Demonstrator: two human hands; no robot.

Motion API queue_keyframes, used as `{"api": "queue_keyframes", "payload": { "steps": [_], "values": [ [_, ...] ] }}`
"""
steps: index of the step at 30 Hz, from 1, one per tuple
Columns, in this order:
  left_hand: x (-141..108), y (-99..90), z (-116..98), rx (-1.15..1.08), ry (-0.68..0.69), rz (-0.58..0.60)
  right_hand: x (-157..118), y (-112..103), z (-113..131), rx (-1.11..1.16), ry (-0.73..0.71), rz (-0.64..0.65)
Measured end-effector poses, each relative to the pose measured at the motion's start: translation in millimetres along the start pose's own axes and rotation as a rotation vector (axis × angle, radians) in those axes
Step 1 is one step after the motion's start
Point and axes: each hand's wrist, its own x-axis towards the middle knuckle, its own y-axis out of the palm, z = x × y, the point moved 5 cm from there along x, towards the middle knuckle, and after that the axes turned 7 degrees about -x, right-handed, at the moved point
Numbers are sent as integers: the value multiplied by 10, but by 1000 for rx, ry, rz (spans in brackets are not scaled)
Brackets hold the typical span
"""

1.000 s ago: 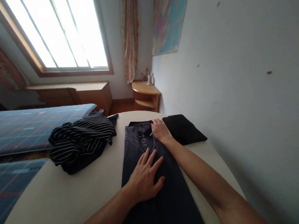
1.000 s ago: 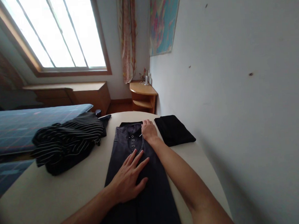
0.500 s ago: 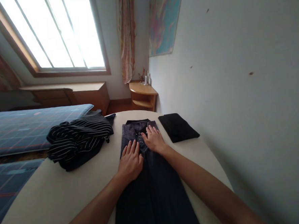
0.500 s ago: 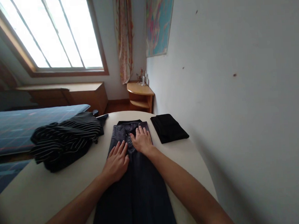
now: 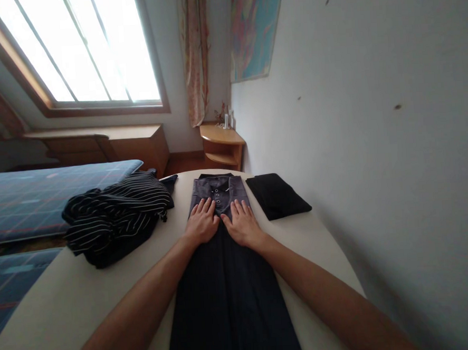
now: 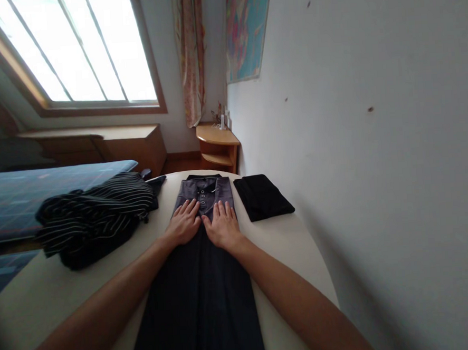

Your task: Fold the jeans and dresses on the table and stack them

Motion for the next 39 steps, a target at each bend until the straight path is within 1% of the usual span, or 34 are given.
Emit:
{"api": "queue_keyframes", "payload": {
  "steps": [3, 6, 9, 11, 14, 18, 21, 25, 28, 30, 33, 35, 37, 39],
  "values": [
    [220, 17, 62, -8, -1, 0, 53, 44, -63, -19, -31, 10],
    [380, 8, 89, -16, 4, -12, 132, 62, -104, -26, -75, -3],
    [429, -41, 63, -20, 0, -59, 205, 44, -126, -25, -70, -22],
    [380, -79, 8, -19, -3, -97, 216, 9, -114, -16, -76, -49],
    [184, -104, -104, -17, 2, -113, 138, -43, -60, 2, -102, -81],
    [-225, -85, -209, -19, 12, -61, -156, -53, 49, -10, -101, -79],
    [-570, -75, -251, -13, 42, 25, -491, -30, 173, -34, -114, -36],
    [-1051, -113, -306, 19, 84, 133, -1025, -47, 359, -55, -163, 11],
    [-1393, -165, -369, 7, 141, 164, -1457, -71, 462, -40, -205, 48],
    [-1565, -211, -406, -23, 169, 147, -1739, -75, 521, -6, -268, 84],
    [-1690, -269, -429, -68, 158, 129, -2082, -92, 585, 45, -347, 152],
    [-1705, -295, -433, -89, 149, 145, -2228, -129, 633, 83, -406, 205],
    [-1710, -309, -437, -105, 166, 180, -2295, -202, 677, 127, -465, 234],
    [-1742, -319, -438, -117, 200, 228, -2285, -304, 688, 186, -530, 225]
  ]
}}
